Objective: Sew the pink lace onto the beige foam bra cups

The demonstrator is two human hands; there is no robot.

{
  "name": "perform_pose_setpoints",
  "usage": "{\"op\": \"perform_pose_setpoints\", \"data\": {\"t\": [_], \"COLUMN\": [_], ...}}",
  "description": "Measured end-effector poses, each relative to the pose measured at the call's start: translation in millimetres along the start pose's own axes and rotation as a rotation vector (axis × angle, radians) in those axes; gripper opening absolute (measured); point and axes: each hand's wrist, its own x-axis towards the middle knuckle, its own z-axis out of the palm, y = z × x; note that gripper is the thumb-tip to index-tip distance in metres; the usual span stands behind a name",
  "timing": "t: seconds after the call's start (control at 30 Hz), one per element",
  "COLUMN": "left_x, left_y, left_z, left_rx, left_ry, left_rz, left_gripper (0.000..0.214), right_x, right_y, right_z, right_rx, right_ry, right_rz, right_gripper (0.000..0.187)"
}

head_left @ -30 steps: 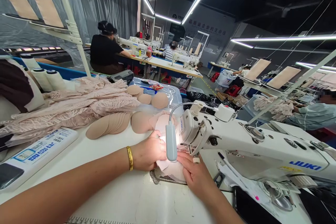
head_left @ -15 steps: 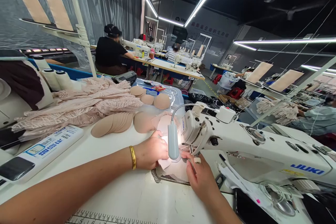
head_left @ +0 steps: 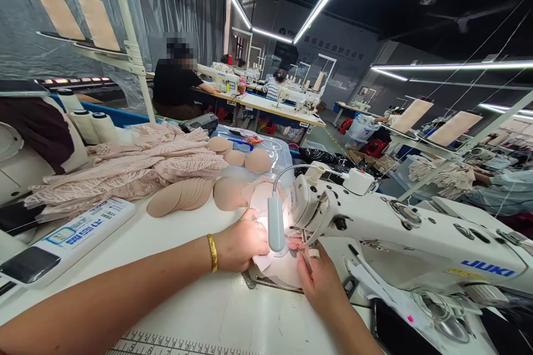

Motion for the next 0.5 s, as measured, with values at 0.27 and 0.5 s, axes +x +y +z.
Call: {"op": "perform_pose_setpoints", "data": {"t": [0.27,0.5], "left_x": [-0.1,0.9], "left_y": [1.3,0.8], "left_z": [-1.7,0.7], "left_rx": [-0.072,-0.062], "left_ry": [-0.019,-0.005], "left_rz": [-0.023,-0.051], "left_gripper": [0.021,0.017], "right_x": [-0.1,-4.5], "right_y": [0.1,3.4], "right_z": [-1.9,-0.4], "right_rx": [0.009,0.022], "right_ry": [0.039,0.039], "right_rz": [-0.032,-0.001], "right_gripper": [0.026,0.024]}}
